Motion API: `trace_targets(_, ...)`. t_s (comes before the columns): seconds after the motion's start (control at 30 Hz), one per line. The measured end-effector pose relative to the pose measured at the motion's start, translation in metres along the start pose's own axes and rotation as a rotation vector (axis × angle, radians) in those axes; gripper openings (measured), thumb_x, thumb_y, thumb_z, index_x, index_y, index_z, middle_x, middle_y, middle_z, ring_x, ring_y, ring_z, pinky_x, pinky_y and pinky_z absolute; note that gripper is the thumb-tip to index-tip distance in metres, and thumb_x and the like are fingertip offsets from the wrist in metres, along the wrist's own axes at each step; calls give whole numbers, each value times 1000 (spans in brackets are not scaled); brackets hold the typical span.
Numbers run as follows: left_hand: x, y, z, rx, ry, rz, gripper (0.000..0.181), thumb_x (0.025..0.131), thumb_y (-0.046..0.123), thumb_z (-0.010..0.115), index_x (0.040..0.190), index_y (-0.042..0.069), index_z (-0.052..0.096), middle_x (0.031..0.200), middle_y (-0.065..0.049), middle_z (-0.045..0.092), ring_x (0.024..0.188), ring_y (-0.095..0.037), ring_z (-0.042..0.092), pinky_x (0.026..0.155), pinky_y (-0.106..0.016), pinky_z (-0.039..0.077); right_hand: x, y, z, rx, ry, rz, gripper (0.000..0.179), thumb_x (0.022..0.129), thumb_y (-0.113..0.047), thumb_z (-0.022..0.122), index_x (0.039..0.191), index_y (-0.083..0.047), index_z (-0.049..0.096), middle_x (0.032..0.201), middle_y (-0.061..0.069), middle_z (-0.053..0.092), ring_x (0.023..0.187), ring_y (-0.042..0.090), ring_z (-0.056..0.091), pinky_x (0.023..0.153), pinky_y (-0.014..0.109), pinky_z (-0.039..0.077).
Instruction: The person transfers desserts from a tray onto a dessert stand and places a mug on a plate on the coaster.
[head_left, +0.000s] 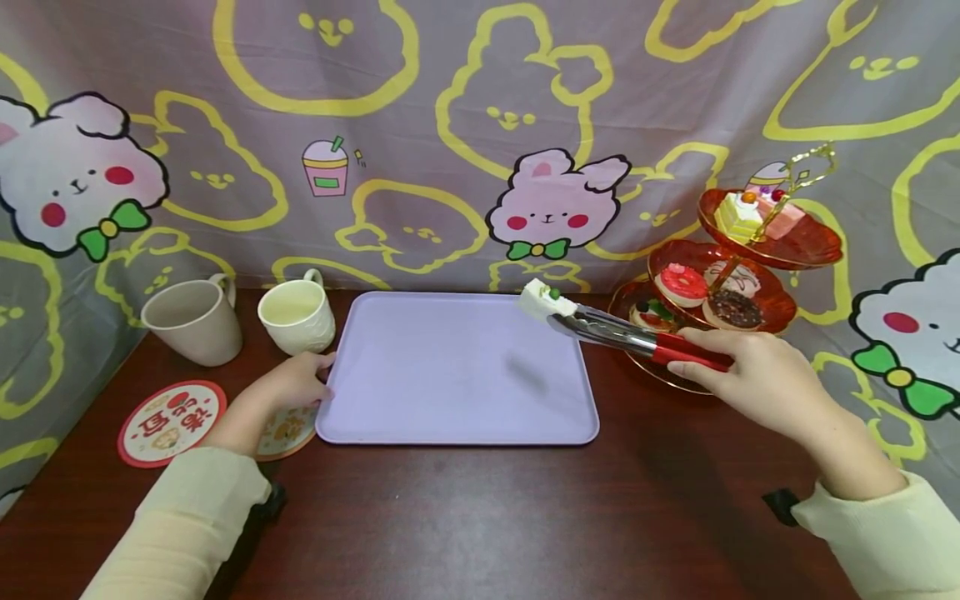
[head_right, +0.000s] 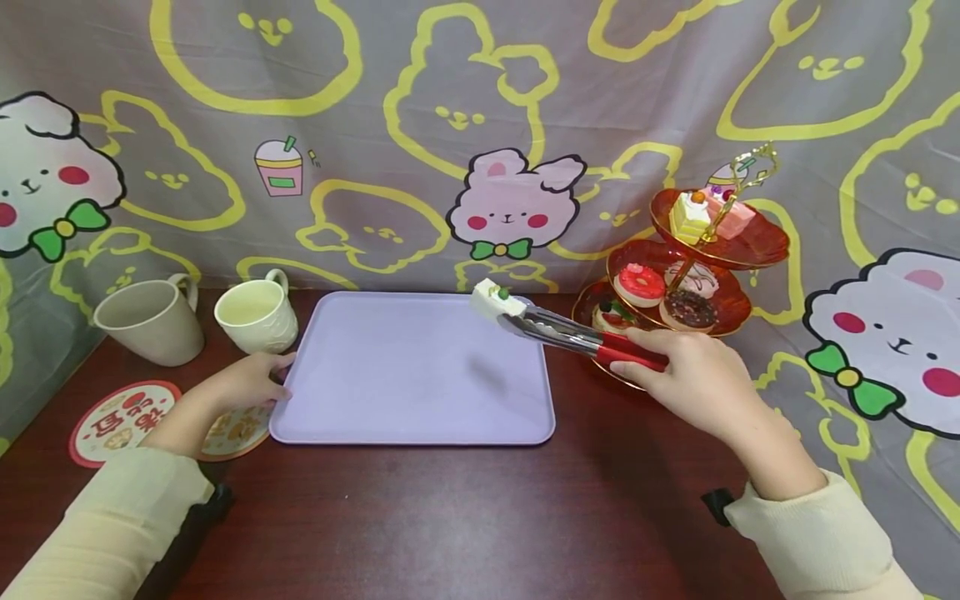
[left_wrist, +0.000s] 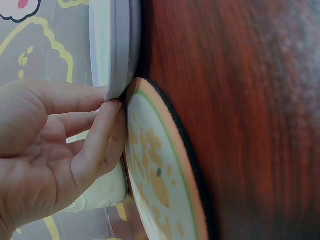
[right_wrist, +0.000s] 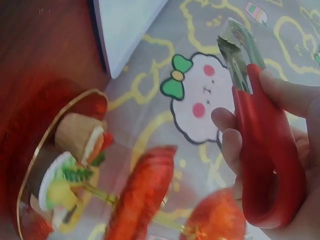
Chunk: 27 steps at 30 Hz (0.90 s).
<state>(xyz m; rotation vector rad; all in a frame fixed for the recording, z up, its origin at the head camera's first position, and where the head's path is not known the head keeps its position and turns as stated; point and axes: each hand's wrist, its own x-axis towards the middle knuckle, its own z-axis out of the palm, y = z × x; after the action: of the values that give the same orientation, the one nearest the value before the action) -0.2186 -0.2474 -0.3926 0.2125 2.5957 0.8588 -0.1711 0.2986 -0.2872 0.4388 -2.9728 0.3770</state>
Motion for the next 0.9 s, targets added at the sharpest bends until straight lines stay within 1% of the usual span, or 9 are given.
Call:
trace_targets(0.07, 0, -1, 1, -1, -1, 1, 75, 82, -5, 65, 146, -24, 29, 64, -3, 50, 56, -13, 52, 60, -27, 47, -5, 3, -5, -3, 7, 9, 67, 87, -44, 80, 134, 2, 66, 93, 22, 73, 67, 23, 53, 54, 34, 36)
trace_targets(0.17, 0, -1, 1, -9, -1, 1, 76, 82, -5, 65, 146, -24, 28, 64, -4, 50, 56, -13, 52, 60, -28, 47, -11, 8, -13, -14, 26, 30, 68, 88, -44, 79, 135, 2, 64, 66, 1, 63, 59, 18, 46, 52, 32, 34)
trace_targets(0.2, 0, -1, 1, -12, -1, 0, 76, 82, -5, 64, 146, -23, 28, 64, -4, 50, 56, -13, 51, 60, -28, 47, -13, 10, -15, -20, 36, 37, 68, 87, -43, 80, 135, 2, 64, 64, -3, 58, 59, 18, 44, 51, 32, 33)
trace_targets(0.27, -1, -1, 0, -16, 1, 0, 76, 82, -5, 65, 146, -23, 28, 64, -3, 50, 56, -13, 52, 60, -28, 47, -17, 13, -20, -33, 68, 45, 67, 86, -41, 81, 133, 4, 65, 63, -2, 54, 60, 19, 43, 50, 31, 33)
trace_targets(0.5, 0, -5, 1, -7, 0, -1, 77, 81, -5, 64, 146, -24, 29, 63, -3, 50, 55, -13, 51, 59, -28, 47, -28, 22, -36, -20, 107, 118, 68, 88, -41, 79, 129, 12, 63, 86, 23, 65, 58, 20, 43, 47, 32, 32)
trace_targets(0.6, 0, -5, 1, -8, -2, -7, 76, 81, -5, 64, 146, -23, 29, 64, -3, 50, 56, -13, 51, 60, -28, 47, -33, 25, -43, -4, 131, 148, 68, 90, -38, 79, 129, 14, 61, 86, 27, 65, 61, 24, 46, 45, 30, 34)
trace_targets(0.73, 0, -4, 2, -10, -3, -8, 76, 81, -5, 64, 146, -23, 29, 64, -4, 50, 56, -13, 51, 60, -27, 47, -38, 31, -52, -40, 188, 217, 70, 91, -41, 77, 130, 14, 59, 87, 32, 61, 64, 28, 46, 45, 30, 34)
trace_targets(0.83, 0, -4, 1, -15, -2, -5, 76, 81, -6, 64, 146, -23, 29, 64, -4, 51, 55, -13, 51, 60, -28, 47, -40, 38, -57, -41, 225, 270, 67, 94, -37, 74, 131, 17, 57, 94, 36, 57, 60, 25, 45, 44, 30, 34)
trace_targets(0.9, 0, -4, 1, -18, -2, -4, 76, 81, -5, 64, 146, -23, 29, 65, -4, 51, 55, -13, 51, 60, -28, 47, -42, 45, -59, 0, 260, 277, 61, 96, -29, 73, 131, 19, 55, 100, 40, 54, 59, 15, 44, 44, 26, 35)
